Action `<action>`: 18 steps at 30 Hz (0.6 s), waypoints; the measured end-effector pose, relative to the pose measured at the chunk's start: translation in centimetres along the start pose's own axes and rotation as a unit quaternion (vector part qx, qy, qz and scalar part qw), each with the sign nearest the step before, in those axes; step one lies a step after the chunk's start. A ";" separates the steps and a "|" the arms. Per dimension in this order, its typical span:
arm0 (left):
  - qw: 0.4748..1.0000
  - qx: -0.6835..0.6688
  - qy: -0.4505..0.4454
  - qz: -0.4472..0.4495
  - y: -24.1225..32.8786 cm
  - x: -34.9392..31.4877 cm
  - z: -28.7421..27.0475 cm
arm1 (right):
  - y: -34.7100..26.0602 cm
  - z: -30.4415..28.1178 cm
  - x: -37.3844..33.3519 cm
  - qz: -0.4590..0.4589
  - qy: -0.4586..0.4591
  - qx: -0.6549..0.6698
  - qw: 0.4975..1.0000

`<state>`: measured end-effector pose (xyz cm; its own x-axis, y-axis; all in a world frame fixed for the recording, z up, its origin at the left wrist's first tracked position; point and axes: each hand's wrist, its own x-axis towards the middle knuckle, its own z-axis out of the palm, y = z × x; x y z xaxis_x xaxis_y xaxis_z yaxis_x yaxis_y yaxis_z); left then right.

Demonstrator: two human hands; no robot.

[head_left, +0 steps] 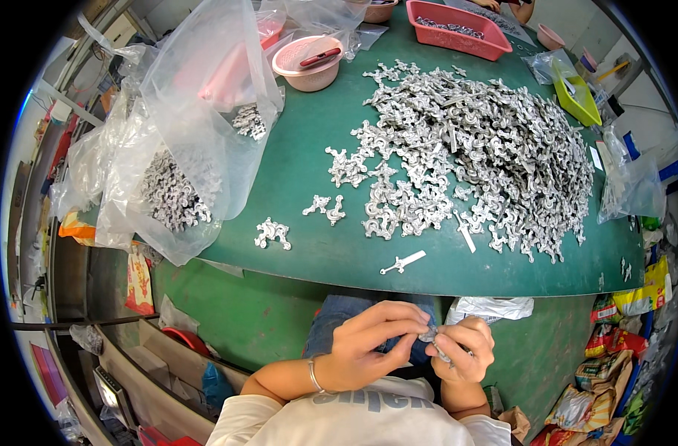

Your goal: The person picks up small grey plastic items from a pile on a table, places them into a clear plastic bag one by one, and repeats this process until several items are in the bag.

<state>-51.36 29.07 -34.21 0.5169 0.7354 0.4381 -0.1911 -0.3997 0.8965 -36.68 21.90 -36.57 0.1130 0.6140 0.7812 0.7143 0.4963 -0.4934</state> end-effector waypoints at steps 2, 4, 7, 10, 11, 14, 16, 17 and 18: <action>1.000 0.020 0.000 0.016 0.0 0.0 0.1 | 0.1 0.1 0.1 -0.007 0.016 0.009 1.000; 0.999 0.038 -0.001 0.030 0.0 -0.1 0.1 | 0.1 0.3 0.0 0.019 0.024 0.033 0.999; 0.997 0.058 0.020 0.041 -0.4 -0.3 0.4 | 0.0 0.6 -0.1 0.066 0.038 0.091 0.993; 0.996 0.082 0.020 0.010 -0.1 -0.3 0.5 | 0.0 1.1 -0.4 0.117 0.066 0.147 0.980; 0.996 0.085 0.022 -0.005 0.0 -0.3 0.5 | 0.0 1.2 -0.6 0.134 0.077 0.164 0.974; 0.995 0.085 0.030 -0.043 0.2 0.0 0.6 | -0.2 1.1 -0.4 0.164 0.066 0.166 0.970; 0.994 0.076 0.038 -0.063 0.3 0.1 0.7 | -0.3 1.1 -0.3 0.204 0.062 0.173 0.962; 0.995 0.066 0.041 -0.068 0.2 0.1 0.8 | -0.4 1.1 -0.3 0.223 0.060 0.176 0.957; 0.995 0.055 0.045 -0.073 0.0 0.0 0.8 | -0.4 1.1 -0.3 0.236 0.062 0.179 0.953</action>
<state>-50.67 28.62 -34.26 0.4547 0.8339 0.3129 -0.0240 -0.3397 0.9402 -37.81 22.21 -37.00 0.4594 0.7544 0.4690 0.2860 0.3743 -0.8821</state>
